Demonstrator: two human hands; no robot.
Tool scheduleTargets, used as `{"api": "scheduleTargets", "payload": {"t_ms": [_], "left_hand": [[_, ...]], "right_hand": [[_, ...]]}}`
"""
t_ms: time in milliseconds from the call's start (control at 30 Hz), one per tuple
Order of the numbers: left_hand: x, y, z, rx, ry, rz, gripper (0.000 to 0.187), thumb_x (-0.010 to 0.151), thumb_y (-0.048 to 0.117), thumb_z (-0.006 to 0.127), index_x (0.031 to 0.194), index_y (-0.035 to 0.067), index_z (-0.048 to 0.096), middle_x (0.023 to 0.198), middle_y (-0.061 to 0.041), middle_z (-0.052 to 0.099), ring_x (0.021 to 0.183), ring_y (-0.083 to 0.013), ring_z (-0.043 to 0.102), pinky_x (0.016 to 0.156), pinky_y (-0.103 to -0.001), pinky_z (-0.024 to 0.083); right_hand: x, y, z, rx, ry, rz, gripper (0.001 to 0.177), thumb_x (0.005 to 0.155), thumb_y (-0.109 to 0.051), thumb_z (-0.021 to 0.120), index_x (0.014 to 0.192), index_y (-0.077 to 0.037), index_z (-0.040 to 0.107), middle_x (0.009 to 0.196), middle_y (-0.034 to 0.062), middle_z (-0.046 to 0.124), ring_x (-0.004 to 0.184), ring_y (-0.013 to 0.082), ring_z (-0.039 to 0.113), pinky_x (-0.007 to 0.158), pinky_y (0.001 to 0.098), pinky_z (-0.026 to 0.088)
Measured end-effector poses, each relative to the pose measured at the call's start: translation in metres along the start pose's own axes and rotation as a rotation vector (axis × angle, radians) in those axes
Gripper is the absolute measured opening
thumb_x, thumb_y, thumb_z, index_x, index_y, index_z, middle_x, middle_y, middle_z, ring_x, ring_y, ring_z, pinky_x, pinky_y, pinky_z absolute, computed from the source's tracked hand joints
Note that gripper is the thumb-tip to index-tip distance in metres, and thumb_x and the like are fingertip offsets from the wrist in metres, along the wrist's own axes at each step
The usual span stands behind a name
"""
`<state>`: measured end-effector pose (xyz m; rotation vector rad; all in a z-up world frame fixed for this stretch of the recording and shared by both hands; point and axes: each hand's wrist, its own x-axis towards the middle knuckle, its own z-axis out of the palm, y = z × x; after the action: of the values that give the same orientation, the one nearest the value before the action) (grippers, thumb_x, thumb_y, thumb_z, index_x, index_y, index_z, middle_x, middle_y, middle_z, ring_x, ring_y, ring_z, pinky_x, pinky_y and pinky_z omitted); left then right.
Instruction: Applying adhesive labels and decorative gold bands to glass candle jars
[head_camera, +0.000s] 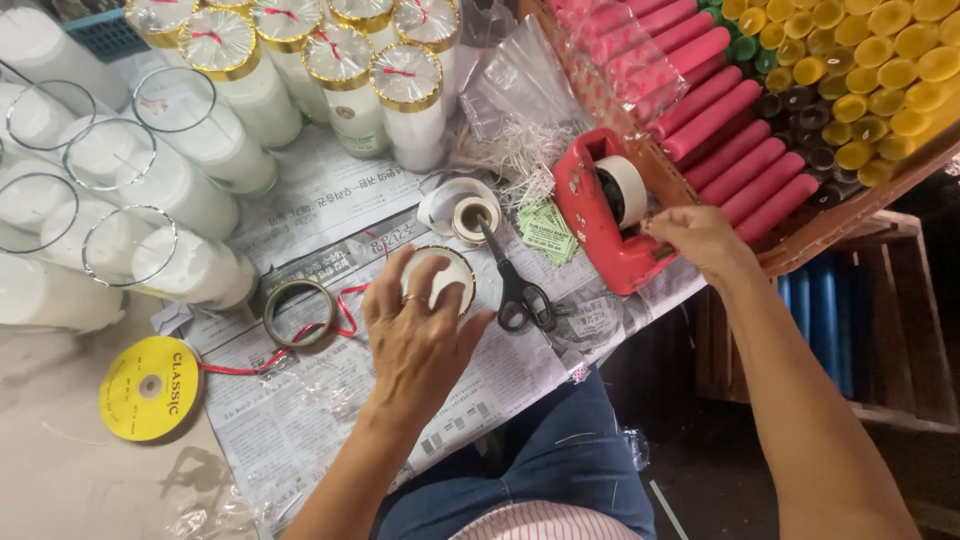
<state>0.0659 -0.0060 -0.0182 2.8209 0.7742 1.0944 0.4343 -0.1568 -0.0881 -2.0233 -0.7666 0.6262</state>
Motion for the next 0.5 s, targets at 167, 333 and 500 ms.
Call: {"api": "scheduleTargets", "payload": {"t_ms": [167,333,500], "left_hand": [[-0.008,-0.006,-0.023,-0.041,0.194,-0.050,0.033,0.086,0.039,0.082,0.101,0.010,0.074,0.127,-0.011,0.062,0.135,-0.0453,0.048,0.108,-0.052,0.034],[-0.028,-0.022,-0.045,-0.016,0.185,-0.108,0.024,0.092,0.031,0.081,0.102,0.012,0.071,0.128,-0.013,0.063,0.132,-0.0387,0.048,0.111,-0.050,0.042],[-0.056,-0.035,-0.034,-0.054,0.106,-0.206,0.014,0.091,0.013,0.082,0.102,0.012,0.072,0.125,-0.012,0.064,0.134,-0.0362,0.049,0.113,-0.046,0.044]], "right_hand": [[-0.036,-0.050,-0.005,-0.013,0.160,-0.161,0.011,0.086,-0.018,0.076,0.094,-0.012,0.077,0.117,0.0057,0.069,0.104,0.0176,0.060,0.089,0.0330,0.049],[-0.076,-0.005,-0.023,0.283,0.147,-0.072,0.006,0.089,-0.007,0.072,0.084,-0.009,0.069,0.116,0.0031,0.066,0.106,0.0146,0.061,0.098,0.0305,0.051],[-0.072,0.091,0.001,0.625,0.116,0.228,0.006,0.093,-0.013,0.074,0.092,-0.008,0.071,0.106,0.0008,0.067,0.099,0.0148,0.066,0.084,0.0343,0.060]]}}
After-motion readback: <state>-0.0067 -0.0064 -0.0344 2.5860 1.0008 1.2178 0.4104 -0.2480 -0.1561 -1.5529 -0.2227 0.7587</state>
